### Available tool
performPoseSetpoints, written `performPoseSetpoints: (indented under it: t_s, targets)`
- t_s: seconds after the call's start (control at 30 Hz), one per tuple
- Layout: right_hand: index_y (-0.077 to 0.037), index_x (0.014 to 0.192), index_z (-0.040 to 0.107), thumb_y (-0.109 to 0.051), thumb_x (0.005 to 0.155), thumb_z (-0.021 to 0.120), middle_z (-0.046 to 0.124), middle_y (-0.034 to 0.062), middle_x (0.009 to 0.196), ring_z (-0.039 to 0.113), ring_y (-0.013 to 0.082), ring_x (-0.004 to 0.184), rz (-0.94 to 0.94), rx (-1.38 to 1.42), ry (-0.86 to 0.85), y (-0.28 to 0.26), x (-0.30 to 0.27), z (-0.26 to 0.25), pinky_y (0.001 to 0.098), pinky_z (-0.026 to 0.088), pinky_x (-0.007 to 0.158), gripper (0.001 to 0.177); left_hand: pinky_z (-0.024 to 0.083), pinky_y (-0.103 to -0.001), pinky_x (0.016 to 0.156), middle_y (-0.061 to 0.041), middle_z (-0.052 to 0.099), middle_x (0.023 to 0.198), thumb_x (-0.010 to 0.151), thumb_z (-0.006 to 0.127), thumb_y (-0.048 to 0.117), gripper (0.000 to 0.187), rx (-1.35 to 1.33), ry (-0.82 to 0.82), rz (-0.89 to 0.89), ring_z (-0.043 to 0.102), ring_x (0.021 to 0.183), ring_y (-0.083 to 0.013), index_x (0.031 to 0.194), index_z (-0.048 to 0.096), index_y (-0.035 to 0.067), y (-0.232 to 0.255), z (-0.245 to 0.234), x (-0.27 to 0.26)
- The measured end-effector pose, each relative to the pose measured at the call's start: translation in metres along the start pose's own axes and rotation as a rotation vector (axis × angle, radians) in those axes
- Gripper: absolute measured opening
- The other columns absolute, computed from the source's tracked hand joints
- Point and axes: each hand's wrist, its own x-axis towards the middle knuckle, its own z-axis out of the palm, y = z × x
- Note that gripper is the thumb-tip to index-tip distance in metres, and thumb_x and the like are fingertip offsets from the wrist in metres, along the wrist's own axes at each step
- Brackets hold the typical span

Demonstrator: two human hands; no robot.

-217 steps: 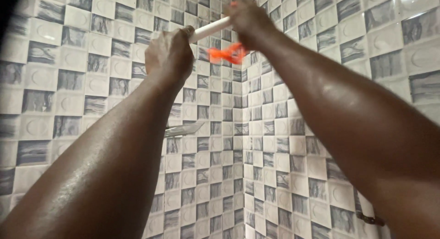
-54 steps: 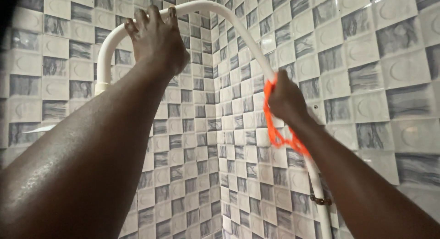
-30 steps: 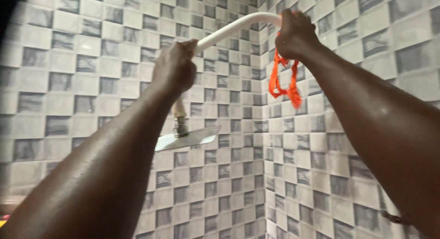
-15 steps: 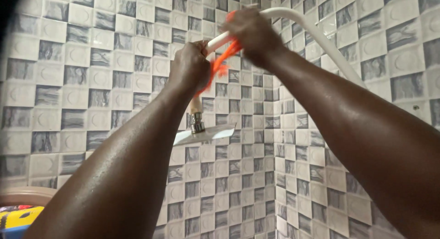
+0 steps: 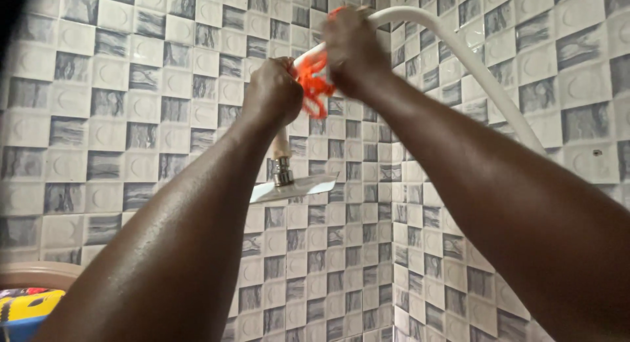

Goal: The person is repairing or cleaning a shower pipe and shower head in a bathroom using an orange cloth.

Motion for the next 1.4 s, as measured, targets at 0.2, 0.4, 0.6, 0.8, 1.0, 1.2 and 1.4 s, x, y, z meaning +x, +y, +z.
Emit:
performPoseSetpoints:
  t_s: [0.2, 0.4, 0.6, 0.8, 1.0, 1.2, 1.4]
  targets:
    - [0.005, 0.125, 0.065, 0.002, 0.100, 0.058, 0.066, 0.0232, 0.113, 0.062, 0.0392, 0.111, -0.274, 0.531, 0.007, -0.015, 0.001, -0.002, 0.0506, 0.051, 0.100, 0.027, 0.058, -0.047, 0.086, -0.026, 0.073, 0.102, 0.085, 0.060, 0.008, 0.027, 0.090, -0.009, 0.013, 0.073, 0.101, -0.0394, 0.108, 0.073, 0.006, -0.016, 0.008, 0.005]
    - [0.005, 0.114, 0.067, 0.000, 0.097, 0.061, 0.067, 0.0237, 0.109, 0.068, 0.0340, 0.095, 0.110, 0.220, -0.048, -0.007, 0.004, -0.024, 0.0429, 0.060, 0.079, 0.018, 0.056, -0.049, 0.089, -0.024, 0.072, 0.110, 0.091, 0.055, 0.011, 0.031, 0.078, 0.005, 0.011, 0.071, 0.104, -0.0407, 0.117, 0.070, 0.010, -0.002, 0.002, 0.010]
    - [-0.002, 0.118, 0.073, -0.004, 0.110, 0.060, 0.073, 0.0212, 0.097, 0.074, 0.0308, 0.084, -0.158, 0.396, -0.051, -0.002, 0.004, -0.034, 0.0416, 0.064, 0.076, 0.015, 0.053, -0.050, 0.092, -0.025, 0.071, 0.110, 0.089, 0.056, 0.009, 0.034, 0.104, 0.018, 0.002, 0.068, 0.107, -0.0419, 0.119, 0.070, 0.010, -0.002, 0.000, 0.005]
    - [-0.006, 0.113, 0.075, -0.004, 0.109, 0.056, 0.074, 0.0174, 0.097, 0.076, 0.0299, 0.090, -0.189, 0.342, 0.179, -0.022, -0.005, -0.031, 0.0416, 0.064, 0.081, 0.020, 0.055, -0.050, 0.089, -0.025, 0.072, 0.109, 0.092, 0.056, 0.011, 0.027, 0.130, 0.023, 0.041, 0.069, 0.105, -0.0426, 0.114, 0.071, 0.007, -0.001, 0.002, 0.010]
    - [-0.005, 0.111, 0.076, -0.005, 0.101, 0.064, 0.075, 0.0155, 0.095, 0.075, 0.0313, 0.092, 0.114, 0.294, 0.159, -0.017, -0.002, -0.022, 0.0460, 0.061, 0.079, 0.015, 0.055, -0.051, 0.086, -0.024, 0.072, 0.105, 0.091, 0.055, 0.011, 0.027, 0.116, 0.031, -0.009, 0.071, 0.101, -0.0414, 0.113, 0.071, 0.010, 0.006, 0.003, 0.008]
    - [-0.002, 0.109, 0.075, 0.003, 0.097, 0.065, 0.073, 0.0193, 0.101, 0.073, 0.0323, 0.089, -0.147, 0.424, 0.108, -0.018, -0.008, -0.022, 0.0434, 0.063, 0.078, 0.017, 0.055, -0.051, 0.086, -0.026, 0.072, 0.103, 0.090, 0.057, 0.010, 0.027, 0.121, 0.004, 0.017, 0.070, 0.101, -0.0426, 0.113, 0.070, 0.008, -0.005, 0.003, -0.002]
    - [0.004, 0.117, 0.067, 0.011, 0.103, 0.057, 0.070, 0.0216, 0.120, 0.072, 0.0336, 0.114, -0.211, 0.449, 0.236, -0.038, -0.012, -0.025, 0.0421, 0.063, 0.102, 0.019, 0.056, -0.051, 0.085, -0.026, 0.073, 0.103, 0.090, 0.055, 0.008, 0.027, 0.138, -0.003, 0.069, 0.072, 0.099, -0.0421, 0.112, 0.070, 0.005, -0.008, 0.003, 0.010]
